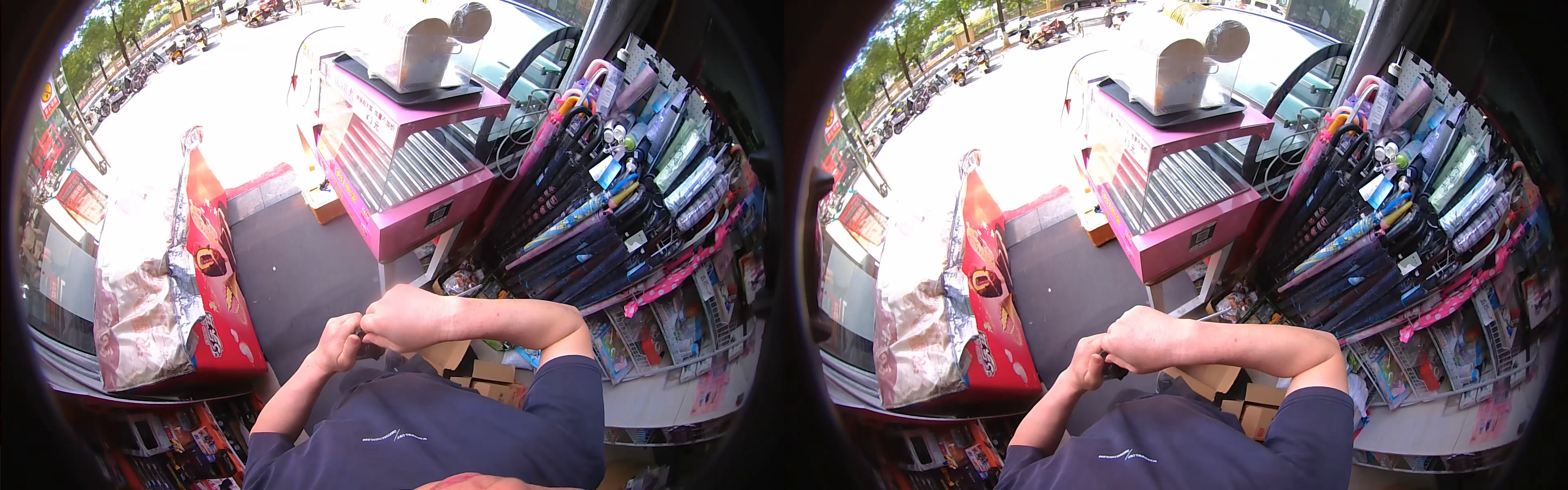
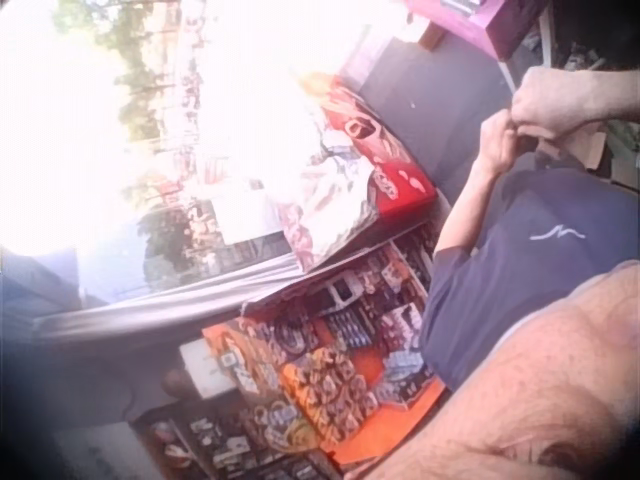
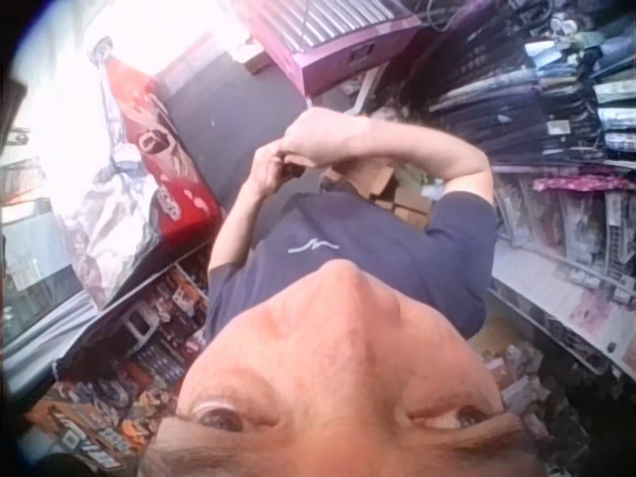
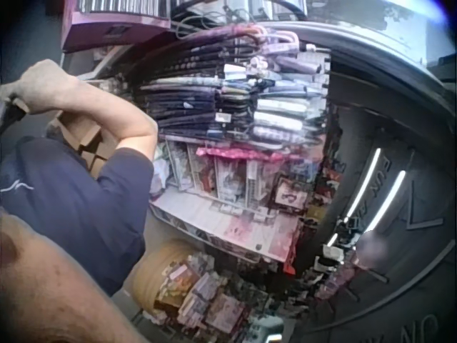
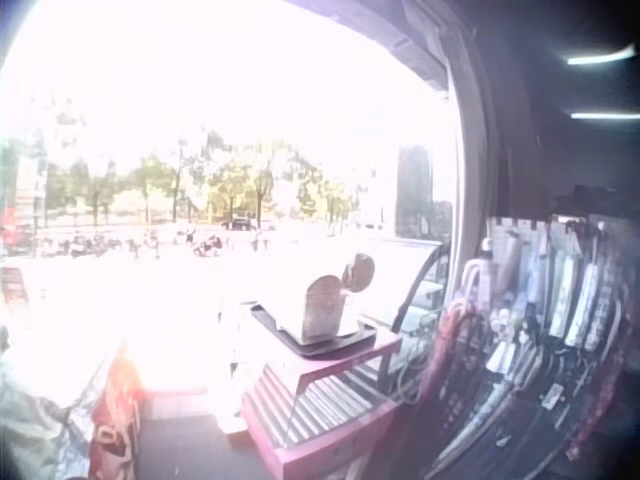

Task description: The person removes a toner cartridge from a photocopier, retrieves a screwdriver, and walks through a store carrying boxes. They then use the screwdriver to disassemble a small black component and place it into a cardboard box.

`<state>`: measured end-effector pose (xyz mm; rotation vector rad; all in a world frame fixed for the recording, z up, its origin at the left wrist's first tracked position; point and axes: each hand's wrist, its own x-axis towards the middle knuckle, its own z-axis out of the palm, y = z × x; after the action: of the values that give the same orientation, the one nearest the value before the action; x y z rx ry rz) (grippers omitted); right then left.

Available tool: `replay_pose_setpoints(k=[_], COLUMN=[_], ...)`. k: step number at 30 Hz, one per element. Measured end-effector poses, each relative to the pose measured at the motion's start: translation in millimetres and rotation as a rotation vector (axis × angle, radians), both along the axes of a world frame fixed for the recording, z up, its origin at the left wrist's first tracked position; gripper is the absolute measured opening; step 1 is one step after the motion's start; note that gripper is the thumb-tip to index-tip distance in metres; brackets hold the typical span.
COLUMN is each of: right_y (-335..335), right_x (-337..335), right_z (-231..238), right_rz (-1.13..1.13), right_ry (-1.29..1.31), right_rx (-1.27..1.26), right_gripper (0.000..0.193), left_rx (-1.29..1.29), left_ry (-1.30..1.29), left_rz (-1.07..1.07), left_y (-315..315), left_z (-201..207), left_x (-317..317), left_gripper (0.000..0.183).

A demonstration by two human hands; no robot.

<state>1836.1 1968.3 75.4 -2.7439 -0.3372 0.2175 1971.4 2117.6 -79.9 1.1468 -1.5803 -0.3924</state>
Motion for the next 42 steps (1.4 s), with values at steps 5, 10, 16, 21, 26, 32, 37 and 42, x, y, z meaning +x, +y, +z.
replay_pose_setpoints(k=[5,10,16,21,26,32,37,42], right_y=[-21.4,-30.8,-40.8,-101.1,-188.3,-239.9,-248.8,-245.5], right_x=[6.0,2.4,3.2,7.4,38.1,56.7,67.3,73.4], right_z=[5.3,11.0,13.9,-24.5,-122.9,-201.0,-221.7,-223.7], right_rz=[-0.038,-0.241,-0.379,-0.737,-1.207,-1.311,-1.365,-1.340], right_ry=[-0.034,-0.026,-0.163,-0.235,-0.171,-0.309,-0.250,-0.273], right_rx=[0.024,0.125,0.276,0.567,0.893,0.888,0.738,0.787], right_gripper=[0.024,0.017,0.013,0.016,0.015,0.019,0.021,0.019], left_rx=[0.006,0.044,0.009,0.002,-0.005,0.116,0.168,0.060], left_ry=[0.000,0.008,0.015,0.013,0.043,0.071,0.078,0.092], left_rz=[-0.075,-0.156,-0.221,-0.185,-0.123,0.010,0.064,0.095], left_y=[-30.3,-55.2,-77.4,-81.8,-75.5,-57.4,-45.4,-38.7], left_z=[3.5,7.0,17.5,22.4,15.7,6.1,2.2,-0.8], left_x=[12.4,25.7,42.3,64.7,79.7,97.7,105.1,110.4], left_gripper=[0.048,0.049,0.049,0.047,0.056,0.075,0.075,0.063])
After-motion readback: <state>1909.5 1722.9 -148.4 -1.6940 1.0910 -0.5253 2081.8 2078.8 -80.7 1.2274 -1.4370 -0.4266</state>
